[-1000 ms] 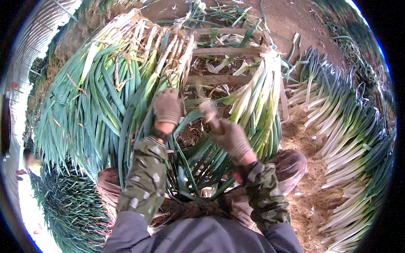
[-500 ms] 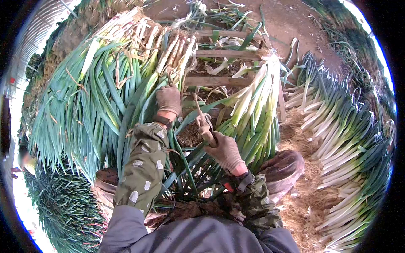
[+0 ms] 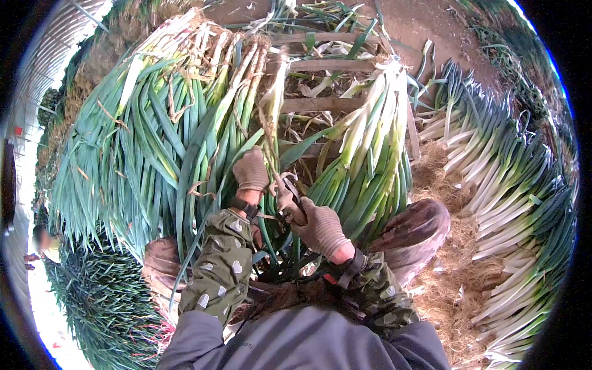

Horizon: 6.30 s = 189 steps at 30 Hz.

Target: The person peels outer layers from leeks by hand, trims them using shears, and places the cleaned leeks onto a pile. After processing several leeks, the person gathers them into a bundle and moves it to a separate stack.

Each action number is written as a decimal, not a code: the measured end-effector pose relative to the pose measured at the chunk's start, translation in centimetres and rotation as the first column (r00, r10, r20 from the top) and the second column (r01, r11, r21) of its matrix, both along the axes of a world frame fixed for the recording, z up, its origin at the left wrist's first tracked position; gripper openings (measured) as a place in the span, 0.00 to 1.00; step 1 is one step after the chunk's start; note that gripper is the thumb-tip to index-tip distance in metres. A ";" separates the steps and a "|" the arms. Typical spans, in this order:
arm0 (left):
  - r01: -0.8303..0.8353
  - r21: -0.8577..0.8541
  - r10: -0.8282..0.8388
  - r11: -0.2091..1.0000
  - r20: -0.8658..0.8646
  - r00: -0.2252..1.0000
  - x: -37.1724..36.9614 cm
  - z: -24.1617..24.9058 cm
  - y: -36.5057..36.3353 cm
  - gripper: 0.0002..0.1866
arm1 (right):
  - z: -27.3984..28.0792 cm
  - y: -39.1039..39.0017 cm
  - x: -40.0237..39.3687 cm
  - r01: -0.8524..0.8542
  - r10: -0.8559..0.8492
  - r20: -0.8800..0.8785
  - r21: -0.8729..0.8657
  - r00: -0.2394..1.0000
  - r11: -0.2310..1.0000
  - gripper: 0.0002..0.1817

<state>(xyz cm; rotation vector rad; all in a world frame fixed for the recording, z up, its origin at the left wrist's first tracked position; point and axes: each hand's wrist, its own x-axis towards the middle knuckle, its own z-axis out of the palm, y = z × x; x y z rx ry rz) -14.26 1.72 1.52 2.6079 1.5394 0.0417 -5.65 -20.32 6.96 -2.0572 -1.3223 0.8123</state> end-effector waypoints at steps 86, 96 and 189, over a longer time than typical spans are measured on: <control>0.327 -0.440 -0.267 0.837 0.193 0.944 1.2 5.0 -11.2 0.06 | 0.4 8.1 10.8 0.090 -0.116 -0.173 -0.153 0.978 0.984 0.18; 0.135 0.637 -0.382 0.759 0.268 0.884 2.3 -7.9 10.7 0.05 | -3.1 9.1 5.5 0.064 -0.058 -0.205 0.019 0.977 0.998 0.20; 0.042 -0.353 0.170 0.935 0.546 0.820 -0.8 -8.0 -0.8 0.21 | -3.2 23.5 12.9 0.159 -0.118 0.313 -0.110 0.942 0.981 0.24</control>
